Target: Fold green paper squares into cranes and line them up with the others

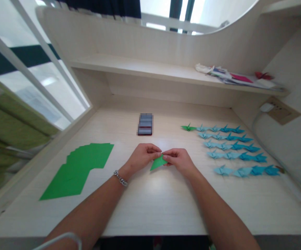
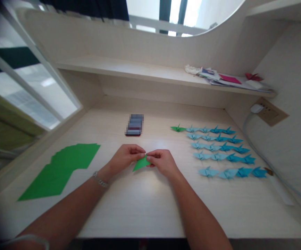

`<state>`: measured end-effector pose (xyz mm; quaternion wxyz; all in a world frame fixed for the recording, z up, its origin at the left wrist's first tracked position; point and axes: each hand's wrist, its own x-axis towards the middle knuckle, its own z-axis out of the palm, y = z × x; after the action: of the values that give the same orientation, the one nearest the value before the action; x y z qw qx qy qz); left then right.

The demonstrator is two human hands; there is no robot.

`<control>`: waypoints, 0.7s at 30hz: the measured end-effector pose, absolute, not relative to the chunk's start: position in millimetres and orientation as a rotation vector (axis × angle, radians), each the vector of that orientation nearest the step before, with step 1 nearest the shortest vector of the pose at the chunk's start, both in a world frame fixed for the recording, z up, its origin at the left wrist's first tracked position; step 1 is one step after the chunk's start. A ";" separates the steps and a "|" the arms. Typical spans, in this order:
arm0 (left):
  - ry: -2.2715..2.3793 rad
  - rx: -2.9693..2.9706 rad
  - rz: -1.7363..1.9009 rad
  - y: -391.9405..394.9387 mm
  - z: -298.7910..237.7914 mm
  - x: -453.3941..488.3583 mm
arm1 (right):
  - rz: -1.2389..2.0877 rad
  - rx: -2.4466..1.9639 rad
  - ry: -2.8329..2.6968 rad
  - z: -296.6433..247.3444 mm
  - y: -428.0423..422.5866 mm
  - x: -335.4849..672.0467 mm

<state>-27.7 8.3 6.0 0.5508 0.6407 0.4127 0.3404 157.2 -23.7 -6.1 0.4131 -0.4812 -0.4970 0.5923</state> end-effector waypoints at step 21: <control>0.955 1.449 0.836 7.0 2.9 -24.0 | 1.365 -1.227 -1.282 -6.4 -26.1 150.7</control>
<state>-24.0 7.0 2.9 0.5711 0.6174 0.4071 0.3563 150.7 -26.1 -6.4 0.4364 -0.4931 -0.5153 0.5485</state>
